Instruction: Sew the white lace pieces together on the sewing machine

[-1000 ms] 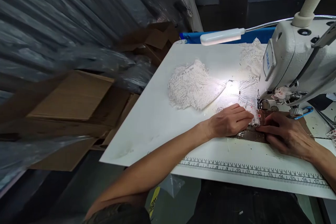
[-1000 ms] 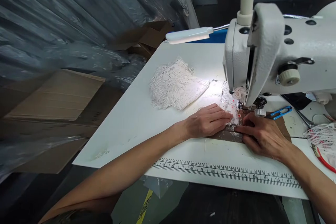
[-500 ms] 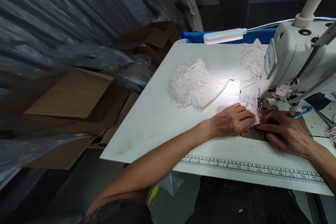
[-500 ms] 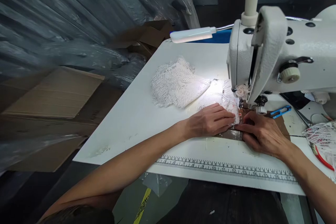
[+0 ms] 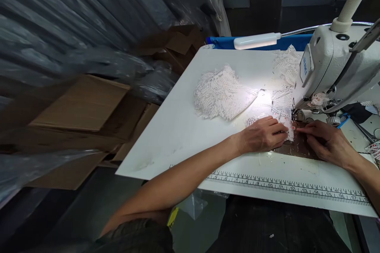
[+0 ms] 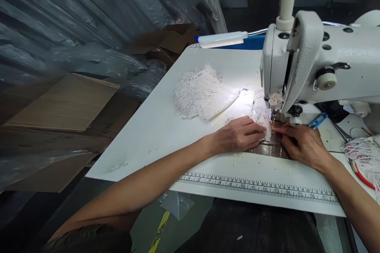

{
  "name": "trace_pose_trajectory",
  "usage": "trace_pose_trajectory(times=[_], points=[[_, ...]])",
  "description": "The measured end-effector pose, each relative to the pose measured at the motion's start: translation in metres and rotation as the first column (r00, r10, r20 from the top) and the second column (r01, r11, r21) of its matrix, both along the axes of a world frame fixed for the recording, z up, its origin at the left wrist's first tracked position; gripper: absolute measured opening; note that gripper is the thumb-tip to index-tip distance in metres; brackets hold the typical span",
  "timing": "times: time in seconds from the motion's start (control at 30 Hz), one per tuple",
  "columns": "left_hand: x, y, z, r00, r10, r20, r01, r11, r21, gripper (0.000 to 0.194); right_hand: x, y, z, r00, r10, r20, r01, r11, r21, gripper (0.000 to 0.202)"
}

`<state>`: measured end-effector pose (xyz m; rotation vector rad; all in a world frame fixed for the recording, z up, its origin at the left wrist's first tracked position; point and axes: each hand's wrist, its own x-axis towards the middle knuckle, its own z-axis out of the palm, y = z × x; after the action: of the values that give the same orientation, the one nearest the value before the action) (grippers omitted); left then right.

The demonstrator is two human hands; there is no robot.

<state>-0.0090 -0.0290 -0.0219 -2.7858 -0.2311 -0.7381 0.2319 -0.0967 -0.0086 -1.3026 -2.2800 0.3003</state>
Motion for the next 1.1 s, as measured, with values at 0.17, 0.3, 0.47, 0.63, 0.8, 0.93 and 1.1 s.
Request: trace_pose_trajectory(times=[0.17,0.3,0.47,0.63,0.8,0.93,1.1], points=[[0.001,-0.001,-0.002,0.998,0.013,-0.057,-0.012,1.0,0.009,0.017,-0.009,-0.006,-0.002,0.976,0.038,0.213,-0.067,0.989,0.132,0.035],[0.002,0.0,0.001,1.0,-0.017,0.018,0.017,1.0,-0.026,0.021,-0.01,-0.007,-0.002,0.973,0.057,0.223,-0.101,0.976,0.193,0.034],[0.0,0.004,0.008,0.976,0.077,0.202,-0.047,0.988,-0.146,0.039,-0.009,-0.007,-0.003,0.975,0.038,0.221,-0.083,0.976,0.2,0.033],[0.0,0.007,0.005,0.974,0.108,0.201,-0.073,0.981,-0.178,0.036,-0.009,-0.007,-0.005,0.981,0.049,0.188,-0.089,0.973,0.211,0.032],[-0.001,0.008,0.001,0.988,0.112,0.104,-0.092,0.979,-0.181,0.042,-0.01,-0.007,-0.004,0.98,0.053,0.193,-0.091,0.977,0.194,0.031],[-0.002,0.008,-0.002,0.995,0.094,0.046,-0.086,0.985,-0.149,0.044,-0.012,-0.007,0.0,0.977,0.042,0.209,-0.089,0.971,0.22,0.032],[-0.002,0.007,-0.002,0.994,0.111,-0.008,-0.111,0.982,-0.15,0.042,-0.012,-0.007,0.002,0.973,0.049,0.224,-0.102,0.967,0.233,0.033]])
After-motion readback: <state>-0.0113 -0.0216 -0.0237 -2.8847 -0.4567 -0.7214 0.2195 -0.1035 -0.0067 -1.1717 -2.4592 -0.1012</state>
